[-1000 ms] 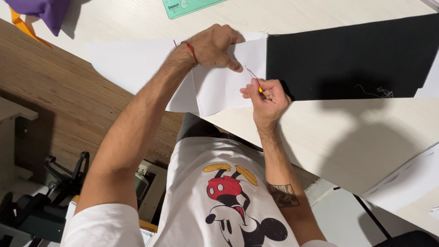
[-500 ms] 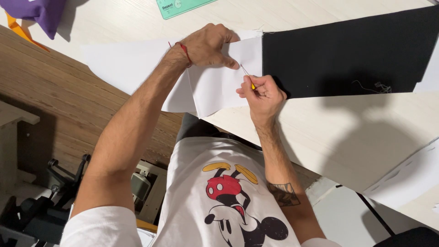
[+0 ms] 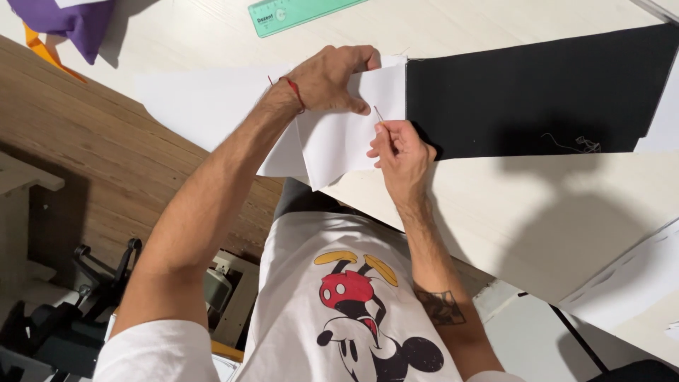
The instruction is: Measure and mark leather strips using a ruler and a pen for further processing
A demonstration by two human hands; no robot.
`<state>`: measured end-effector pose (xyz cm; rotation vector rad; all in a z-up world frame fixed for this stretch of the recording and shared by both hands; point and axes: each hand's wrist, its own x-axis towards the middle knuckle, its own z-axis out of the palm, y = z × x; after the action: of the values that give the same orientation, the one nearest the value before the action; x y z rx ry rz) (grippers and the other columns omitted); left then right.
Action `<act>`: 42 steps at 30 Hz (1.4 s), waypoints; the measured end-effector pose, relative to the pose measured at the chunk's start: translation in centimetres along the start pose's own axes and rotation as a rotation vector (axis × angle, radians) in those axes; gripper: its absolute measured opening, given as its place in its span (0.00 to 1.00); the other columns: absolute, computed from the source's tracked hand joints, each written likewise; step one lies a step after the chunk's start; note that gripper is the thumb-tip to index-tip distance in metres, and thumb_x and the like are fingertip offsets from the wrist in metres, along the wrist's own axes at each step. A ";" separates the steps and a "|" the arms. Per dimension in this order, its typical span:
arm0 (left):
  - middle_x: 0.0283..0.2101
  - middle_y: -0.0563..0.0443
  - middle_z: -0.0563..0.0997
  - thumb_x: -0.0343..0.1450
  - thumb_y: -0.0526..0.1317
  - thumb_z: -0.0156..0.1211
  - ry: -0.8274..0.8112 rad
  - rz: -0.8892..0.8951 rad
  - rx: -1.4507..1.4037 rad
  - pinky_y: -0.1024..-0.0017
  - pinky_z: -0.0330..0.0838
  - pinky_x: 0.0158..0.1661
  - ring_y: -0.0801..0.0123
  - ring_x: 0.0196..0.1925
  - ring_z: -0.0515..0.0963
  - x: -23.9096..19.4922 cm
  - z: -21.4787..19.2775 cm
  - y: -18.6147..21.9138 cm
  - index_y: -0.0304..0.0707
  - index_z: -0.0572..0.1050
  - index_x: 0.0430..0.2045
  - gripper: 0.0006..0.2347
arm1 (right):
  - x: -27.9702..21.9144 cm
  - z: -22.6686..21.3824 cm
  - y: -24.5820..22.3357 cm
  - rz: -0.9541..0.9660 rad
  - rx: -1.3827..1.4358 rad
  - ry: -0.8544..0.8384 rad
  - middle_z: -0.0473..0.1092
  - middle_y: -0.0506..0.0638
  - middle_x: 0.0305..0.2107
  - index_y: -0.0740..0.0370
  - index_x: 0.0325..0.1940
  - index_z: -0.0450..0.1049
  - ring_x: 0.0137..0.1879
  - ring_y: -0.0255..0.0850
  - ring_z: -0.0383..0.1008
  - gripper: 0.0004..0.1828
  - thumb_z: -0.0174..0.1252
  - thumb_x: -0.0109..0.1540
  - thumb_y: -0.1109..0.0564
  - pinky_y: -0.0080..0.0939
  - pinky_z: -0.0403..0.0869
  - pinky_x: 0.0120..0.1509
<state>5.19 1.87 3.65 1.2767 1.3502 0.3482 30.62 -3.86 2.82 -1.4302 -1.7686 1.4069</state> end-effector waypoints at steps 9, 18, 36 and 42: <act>0.44 0.66 0.87 0.67 0.33 0.85 -0.038 0.005 -0.074 0.71 0.73 0.49 0.74 0.44 0.82 0.3 0.0 -0.2 0.53 0.73 0.44 0.21 | -0.2 1.0 0.6 -0.042 -0.054 0.064 0.82 0.52 0.28 0.64 0.51 0.81 0.29 0.38 0.87 0.09 0.64 0.78 0.54 0.35 0.78 0.22; 0.47 0.64 0.88 0.68 0.33 0.85 -0.052 0.051 -0.074 0.70 0.74 0.50 0.73 0.46 0.83 0.6 0.0 -0.8 0.51 0.73 0.45 0.21 | 0.1 1.1 1.1 -0.142 -0.039 0.079 0.80 0.53 0.27 0.67 0.50 0.80 0.27 0.41 0.85 0.10 0.64 0.78 0.56 0.36 0.81 0.29; 0.55 0.46 0.93 0.69 0.43 0.84 -0.081 0.028 0.055 0.42 0.77 0.69 0.40 0.67 0.86 1.7 0.2 -2.7 0.48 0.85 0.57 0.21 | 0.2 3.6 -1.8 0.245 -0.024 0.109 0.80 0.46 0.19 0.57 0.38 0.83 0.23 0.39 0.82 0.17 0.65 0.76 0.46 0.39 0.81 0.31; 0.46 0.46 0.93 0.72 0.42 0.81 -0.090 0.076 0.012 0.52 0.83 0.57 0.42 0.55 0.92 1.1 -0.4 -2.7 0.45 0.86 0.52 0.15 | -0.2 6.4 -4.7 0.333 0.056 0.322 0.80 0.50 0.18 0.59 0.36 0.84 0.22 0.39 0.82 0.17 0.64 0.76 0.51 0.40 0.80 0.31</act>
<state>3.91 2.02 0.98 1.3407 1.2314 0.3317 23.37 -6.45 4.72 -1.8642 -1.3254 1.2770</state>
